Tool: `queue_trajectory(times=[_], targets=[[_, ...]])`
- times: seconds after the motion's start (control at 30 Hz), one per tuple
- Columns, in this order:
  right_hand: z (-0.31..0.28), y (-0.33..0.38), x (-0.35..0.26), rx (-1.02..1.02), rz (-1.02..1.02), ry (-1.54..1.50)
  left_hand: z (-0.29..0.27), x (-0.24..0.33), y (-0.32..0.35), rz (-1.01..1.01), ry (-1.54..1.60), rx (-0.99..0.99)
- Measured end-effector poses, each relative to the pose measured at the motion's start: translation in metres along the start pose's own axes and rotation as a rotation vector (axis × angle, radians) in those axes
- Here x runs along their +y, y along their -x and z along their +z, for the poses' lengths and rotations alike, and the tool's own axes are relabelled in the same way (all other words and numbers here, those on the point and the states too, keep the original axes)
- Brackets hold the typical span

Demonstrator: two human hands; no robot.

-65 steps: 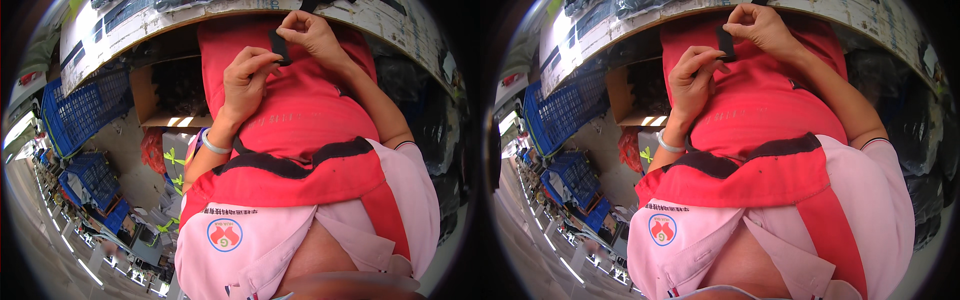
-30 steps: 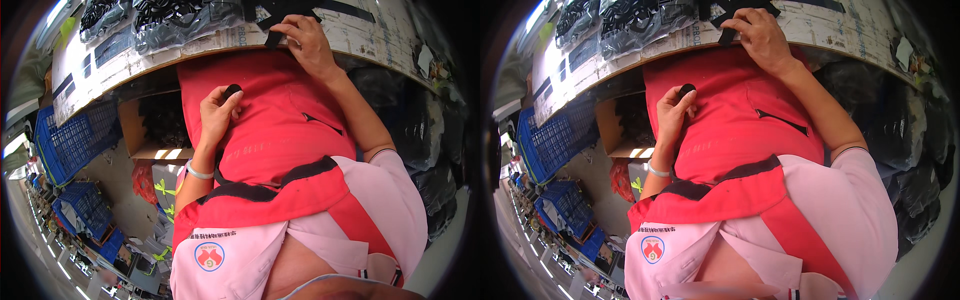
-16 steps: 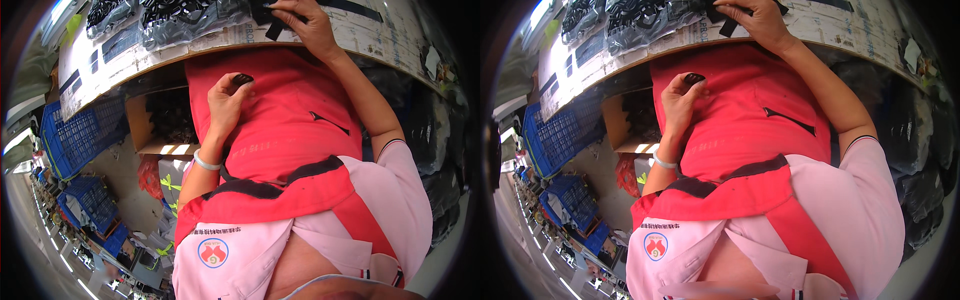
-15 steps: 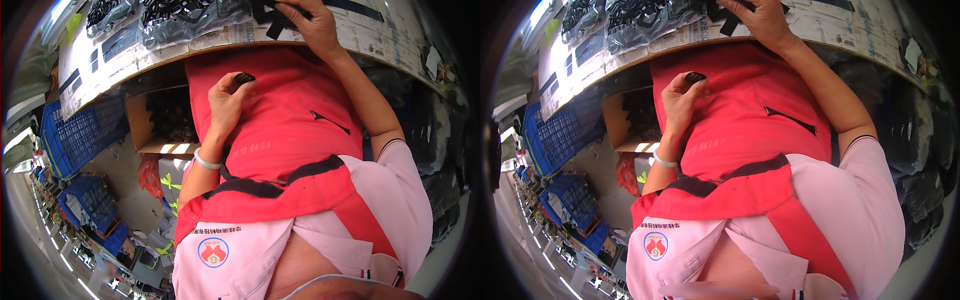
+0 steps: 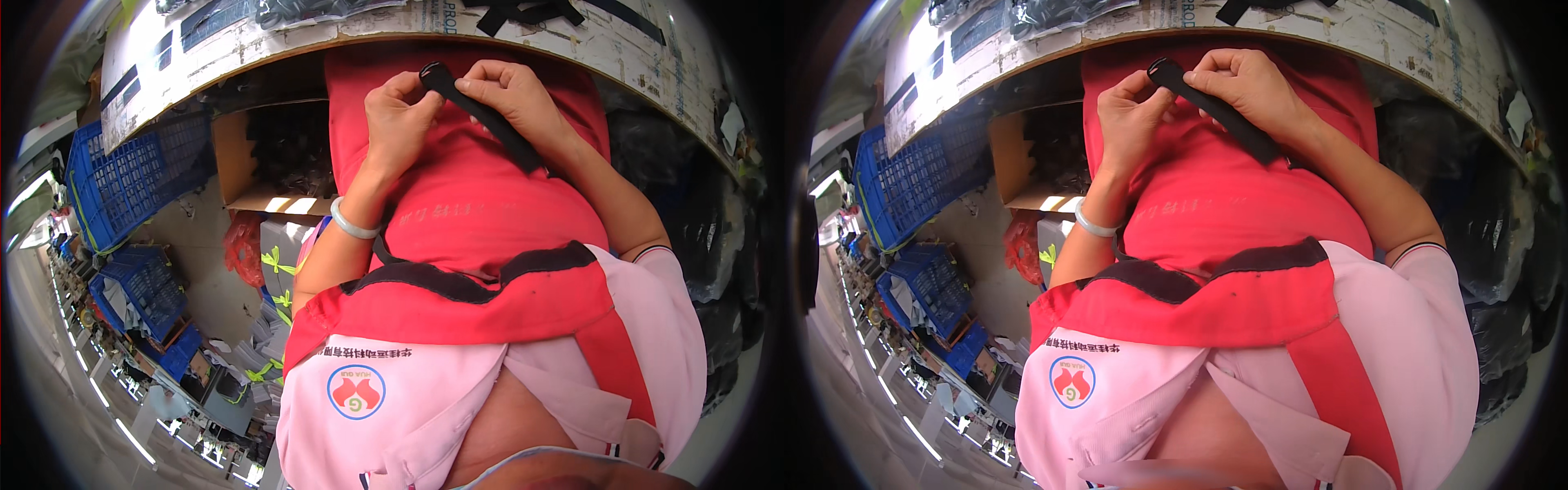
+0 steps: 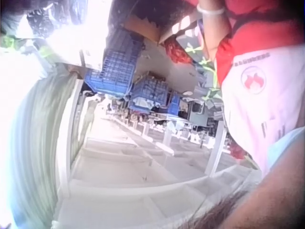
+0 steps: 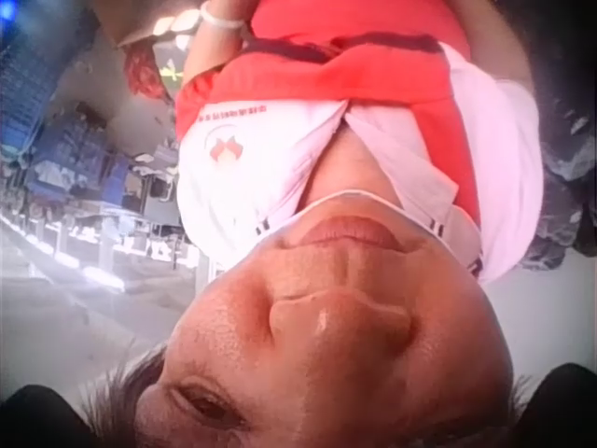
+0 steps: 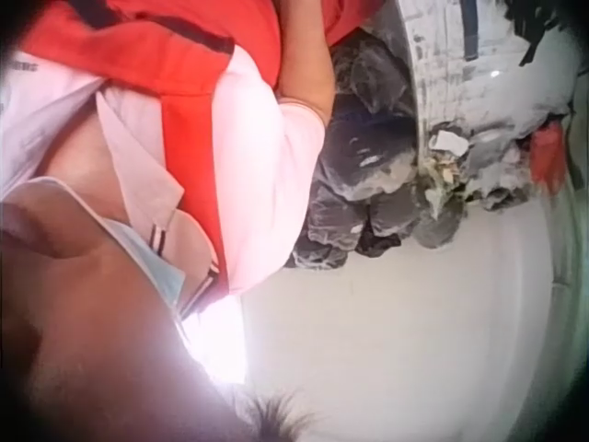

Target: The person is assembling black plastic buckles onto black nylon straps at a workbench.

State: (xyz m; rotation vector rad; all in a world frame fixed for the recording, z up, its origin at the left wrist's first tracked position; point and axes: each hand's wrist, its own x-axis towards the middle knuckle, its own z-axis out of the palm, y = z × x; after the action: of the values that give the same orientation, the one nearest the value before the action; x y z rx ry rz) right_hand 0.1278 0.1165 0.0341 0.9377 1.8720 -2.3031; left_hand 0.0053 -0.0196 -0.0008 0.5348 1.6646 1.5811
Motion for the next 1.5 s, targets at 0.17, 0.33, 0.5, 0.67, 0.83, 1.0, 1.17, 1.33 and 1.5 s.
queue_trajectory(times=[0.17,0.33,0.5,0.67,0.83,1.0,1.17,1.33,1.5], targets=[[0.007,-0.002,0.003,-0.022,0.013,-0.239,-0.003,-0.019,-0.007,0.323,-0.232,0.090],[0.009,-0.006,0.013,0.031,-0.093,-0.306,0.001,-0.021,-0.005,0.364,-0.324,0.087],[0.010,-0.017,0.021,0.041,-0.159,-0.263,0.003,-0.017,-0.001,0.545,-0.562,0.074],[0.003,-0.022,0.023,0.021,-0.093,-0.264,0.001,-0.017,-0.001,0.515,-0.503,0.008],[-0.012,-0.001,0.018,-0.125,0.046,-0.193,-0.002,-0.016,0.003,0.536,-0.573,-0.015],[-0.018,-0.002,0.026,-0.095,0.072,-0.307,0.002,-0.020,0.003,0.611,-0.523,-0.121],[-0.008,-0.010,0.031,0.071,-0.122,-0.236,0.000,-0.012,-0.004,-0.319,0.500,-0.206],[-0.002,-0.011,0.031,0.225,-0.748,0.218,0.001,-0.010,-0.004,-0.232,0.375,-0.139],[-0.001,0.000,-0.005,0.109,-0.816,0.115,-0.001,0.002,-0.003,-0.139,0.423,-0.158]])
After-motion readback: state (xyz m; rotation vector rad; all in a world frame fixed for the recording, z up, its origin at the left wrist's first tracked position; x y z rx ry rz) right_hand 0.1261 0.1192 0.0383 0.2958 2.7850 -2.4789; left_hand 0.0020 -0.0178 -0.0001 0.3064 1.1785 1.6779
